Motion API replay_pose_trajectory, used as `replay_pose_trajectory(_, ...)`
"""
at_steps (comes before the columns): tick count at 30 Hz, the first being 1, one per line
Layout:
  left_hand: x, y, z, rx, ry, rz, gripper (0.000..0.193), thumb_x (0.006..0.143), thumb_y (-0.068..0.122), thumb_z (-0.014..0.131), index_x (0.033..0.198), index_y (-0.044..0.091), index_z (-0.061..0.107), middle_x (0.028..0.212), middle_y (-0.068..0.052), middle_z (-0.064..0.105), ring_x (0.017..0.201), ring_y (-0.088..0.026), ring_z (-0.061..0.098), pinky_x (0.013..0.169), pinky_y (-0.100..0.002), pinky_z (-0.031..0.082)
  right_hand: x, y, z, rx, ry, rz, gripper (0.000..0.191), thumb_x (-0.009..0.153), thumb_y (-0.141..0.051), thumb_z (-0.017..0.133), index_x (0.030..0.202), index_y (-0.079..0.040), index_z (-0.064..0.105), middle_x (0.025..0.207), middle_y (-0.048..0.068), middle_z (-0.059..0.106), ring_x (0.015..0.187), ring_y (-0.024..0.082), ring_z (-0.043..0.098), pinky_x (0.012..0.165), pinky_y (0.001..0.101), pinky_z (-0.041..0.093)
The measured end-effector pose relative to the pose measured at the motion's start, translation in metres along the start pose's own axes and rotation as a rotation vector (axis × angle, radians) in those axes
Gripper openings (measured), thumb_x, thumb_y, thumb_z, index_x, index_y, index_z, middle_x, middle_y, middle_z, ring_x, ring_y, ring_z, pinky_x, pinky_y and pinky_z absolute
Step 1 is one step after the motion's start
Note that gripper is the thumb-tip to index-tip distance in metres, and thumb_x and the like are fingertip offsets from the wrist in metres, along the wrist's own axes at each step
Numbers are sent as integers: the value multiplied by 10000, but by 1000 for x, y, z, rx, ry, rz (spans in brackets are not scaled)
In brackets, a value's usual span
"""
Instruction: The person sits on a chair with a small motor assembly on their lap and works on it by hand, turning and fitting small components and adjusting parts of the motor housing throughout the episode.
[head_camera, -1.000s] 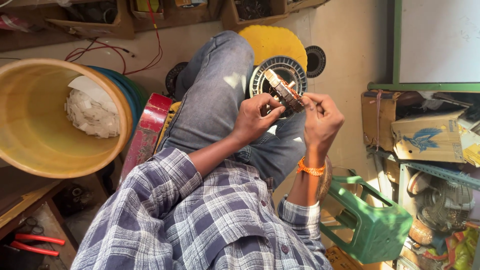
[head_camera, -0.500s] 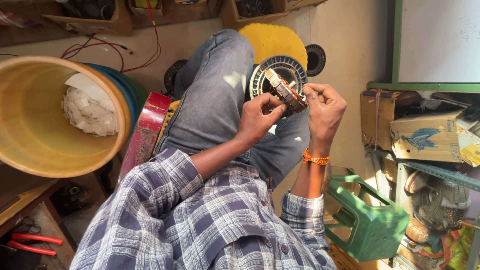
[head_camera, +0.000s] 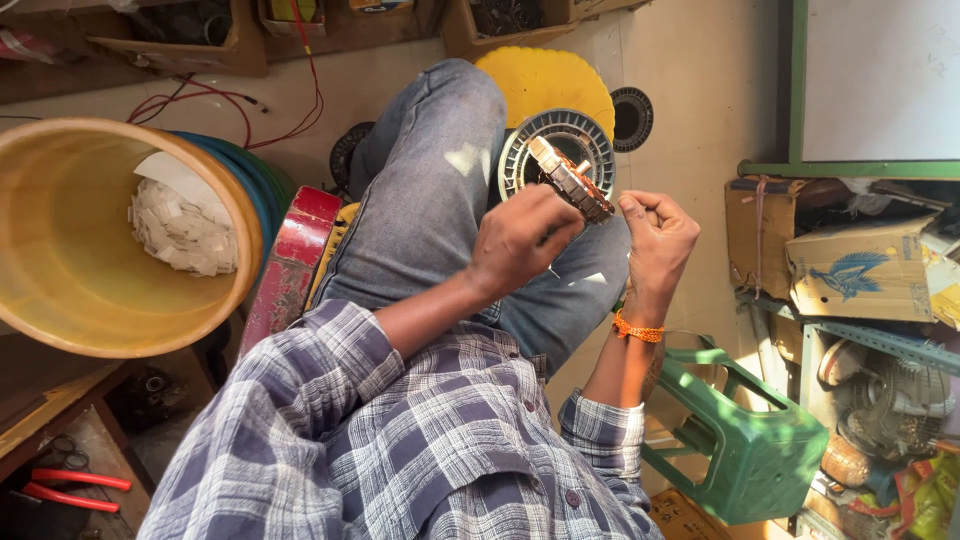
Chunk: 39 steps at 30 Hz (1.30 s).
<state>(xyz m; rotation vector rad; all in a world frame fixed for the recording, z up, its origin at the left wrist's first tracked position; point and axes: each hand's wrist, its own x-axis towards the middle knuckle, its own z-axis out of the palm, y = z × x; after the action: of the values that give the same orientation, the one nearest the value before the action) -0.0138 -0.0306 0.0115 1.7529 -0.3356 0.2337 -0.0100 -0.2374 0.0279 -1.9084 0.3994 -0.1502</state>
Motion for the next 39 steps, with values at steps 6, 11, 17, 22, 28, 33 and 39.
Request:
replay_pose_trajectory(6, 60, -18, -19, 267, -414, 570, 747, 935, 154, 713, 1596, 192, 368, 1066, 18, 646, 1019, -193, 580, 935, -341, 465, -7, 3, -16, 90, -17, 103, 135, 918, -49, 783, 998, 45, 727, 690, -74, 555, 553, -3, 404, 495, 192, 265)
replay_pose_trajectory(11, 71, -26, -18, 187, -587, 486, 837, 933, 176, 732, 1638, 186, 281, 987, -6, 644, 961, -207, 577, 886, -357, 478, -27, -7, -24, 180, 2, 113, 156, 909, -59, 815, 978, 54, 731, 692, -53, 558, 557, 16, 400, 509, 201, 264)
replay_pose_trajectory(17, 66, -32, -13, 47, -554, 412, 896, 882, 157, 774, 1628, 161, 278, 1007, 21, 692, 980, -221, 576, 907, -358, 488, -43, -19, -24, 168, -45, 157, 172, 871, -76, 830, 953, 41, 734, 667, -64, 549, 539, 7, 386, 488, 198, 239)
replay_pose_trajectory(22, 69, -35, -13, 98, -560, 496, 663, 845, 194, 794, 1421, 80, 486, 1050, -8, 674, 1040, -232, 582, 934, -369, 490, -55, -20, -16, 35, -81, 75, 122, 909, -29, 813, 993, 39, 757, 700, -99, 505, 619, -23, 350, 560, 180, 227)
replay_pose_trajectory(28, 70, -31, -19, 75, -554, 511, 404, 839, 187, 785, 1187, 94, 602, 1075, -8, 663, 1048, -236, 579, 936, -367, 499, -68, -17, 17, -197, -95, 9, 120, 927, 36, 700, 1028, 21, 763, 726, -71, 633, 607, -26, 411, 542, 175, 324)
replay_pose_trajectory(33, 72, -34, -25, 91, -557, 602, 372, 902, 125, 700, 1260, 108, 603, 1149, -19, 647, 1092, -234, 578, 977, -366, 503, -72, -14, 38, -227, -70, -69, 96, 944, -15, 725, 1024, 29, 755, 759, -45, 674, 622, -17, 457, 531, 200, 360)
replay_pose_trajectory(39, 56, -41, -28, 344, -370, 814, 352, 863, 186, 664, 1206, 258, 649, 1333, -14, 587, 1256, -232, 548, 1061, -411, 454, -70, -1, 40, -281, -55, -220, 55, 973, -16, 726, 990, 36, 728, 676, -46, 540, 610, 19, 404, 535, 230, 343)
